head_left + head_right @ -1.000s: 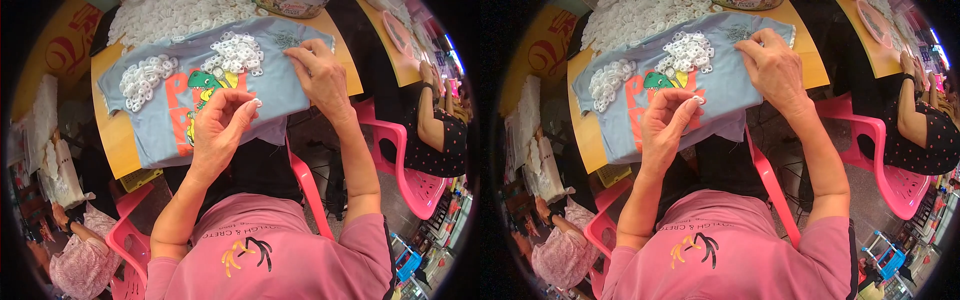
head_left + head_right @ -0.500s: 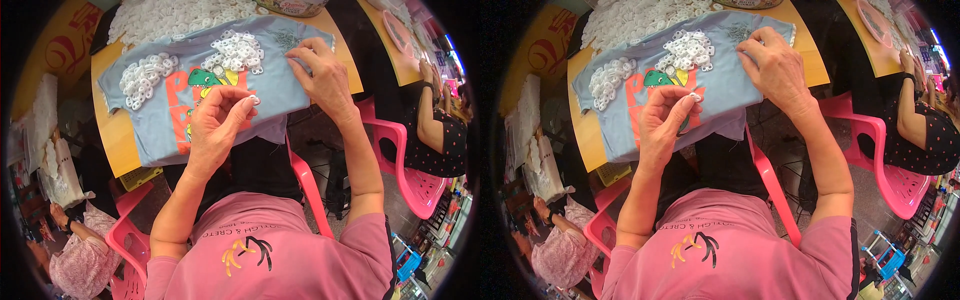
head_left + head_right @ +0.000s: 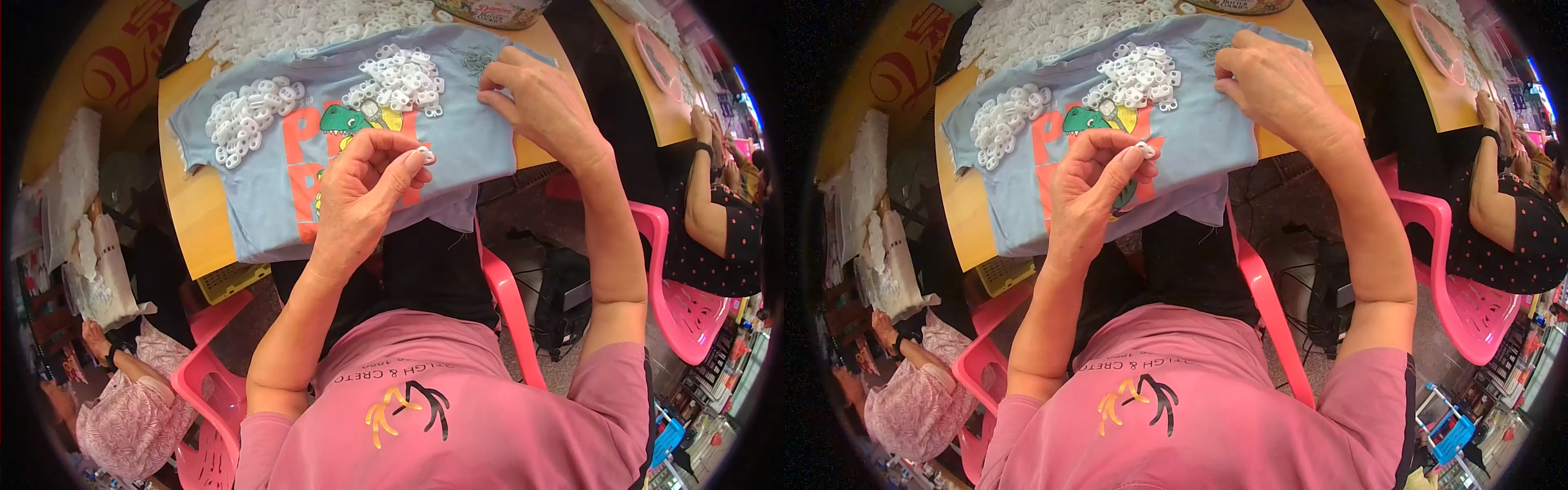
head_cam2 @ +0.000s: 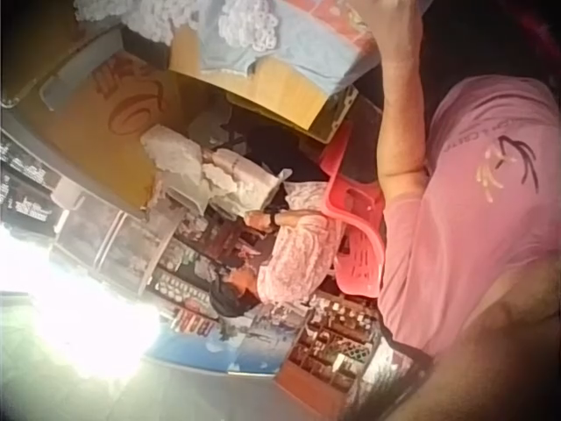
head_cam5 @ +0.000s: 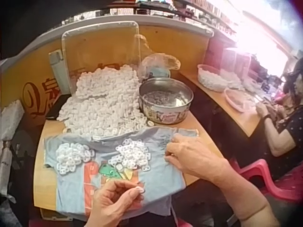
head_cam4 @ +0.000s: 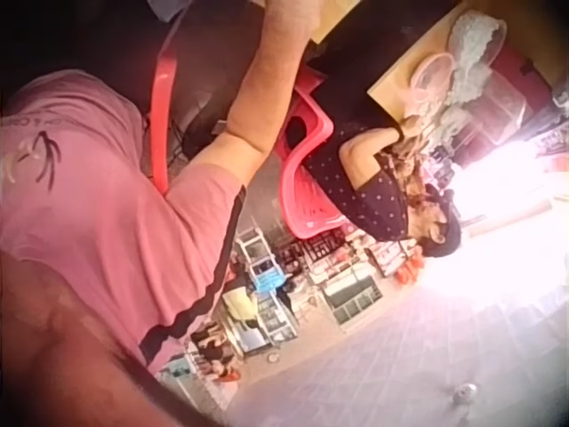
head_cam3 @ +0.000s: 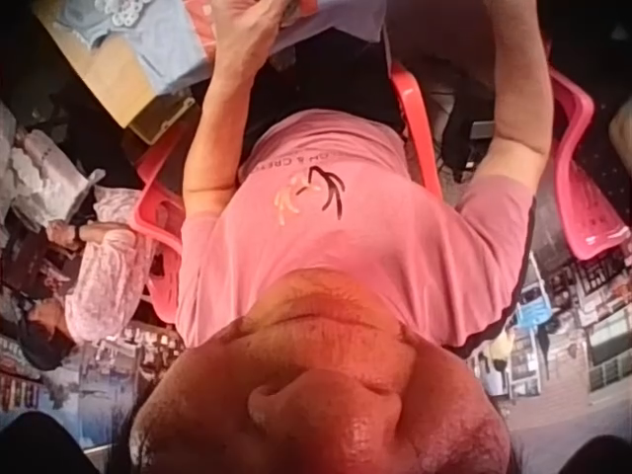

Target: The recorder is linking white plastic rings together using a needle and thread on a workstation table.

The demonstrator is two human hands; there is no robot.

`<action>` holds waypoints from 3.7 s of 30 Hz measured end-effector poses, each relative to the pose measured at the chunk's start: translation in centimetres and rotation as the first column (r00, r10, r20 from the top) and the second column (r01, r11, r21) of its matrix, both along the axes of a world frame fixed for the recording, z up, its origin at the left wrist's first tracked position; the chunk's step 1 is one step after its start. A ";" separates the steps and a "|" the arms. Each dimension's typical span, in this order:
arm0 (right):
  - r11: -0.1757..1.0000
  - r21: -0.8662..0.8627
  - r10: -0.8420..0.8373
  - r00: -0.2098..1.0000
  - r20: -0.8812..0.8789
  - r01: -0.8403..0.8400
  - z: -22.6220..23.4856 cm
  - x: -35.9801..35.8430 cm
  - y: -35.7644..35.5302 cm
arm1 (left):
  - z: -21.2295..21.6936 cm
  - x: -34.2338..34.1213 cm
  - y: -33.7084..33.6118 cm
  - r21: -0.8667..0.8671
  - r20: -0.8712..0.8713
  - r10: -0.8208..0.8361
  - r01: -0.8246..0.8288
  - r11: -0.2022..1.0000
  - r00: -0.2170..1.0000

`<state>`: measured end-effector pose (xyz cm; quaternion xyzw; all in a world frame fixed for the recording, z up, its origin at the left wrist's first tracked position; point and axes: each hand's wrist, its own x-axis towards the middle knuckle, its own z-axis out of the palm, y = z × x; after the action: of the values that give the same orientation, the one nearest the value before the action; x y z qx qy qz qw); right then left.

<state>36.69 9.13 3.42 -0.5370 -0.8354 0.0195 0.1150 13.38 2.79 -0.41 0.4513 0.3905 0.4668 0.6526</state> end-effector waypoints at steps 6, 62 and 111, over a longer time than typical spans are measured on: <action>0.997 -0.071 0.033 0.998 0.059 -0.029 0.5 -0.8 0.5 | -0.1 -1.0 -0.1 -0.008 0.068 0.007 -0.006 1.000 0.998; 0.986 -0.046 -0.166 0.898 -0.408 0.161 -2.0 -0.1 -2.6 | -1.9 -2.6 0.8 -0.152 0.465 0.071 0.001 0.988 0.882; 0.951 0.161 0.299 0.911 -0.282 -0.263 -4.1 -11.3 -0.4 | -1.9 -9.7 -2.9 0.060 0.141 0.024 -0.033 0.998 0.990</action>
<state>25.38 8.72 -0.70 -0.3939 -0.8761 0.0681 0.2696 3.71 -0.12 -2.30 0.4319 0.3355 0.5186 0.6572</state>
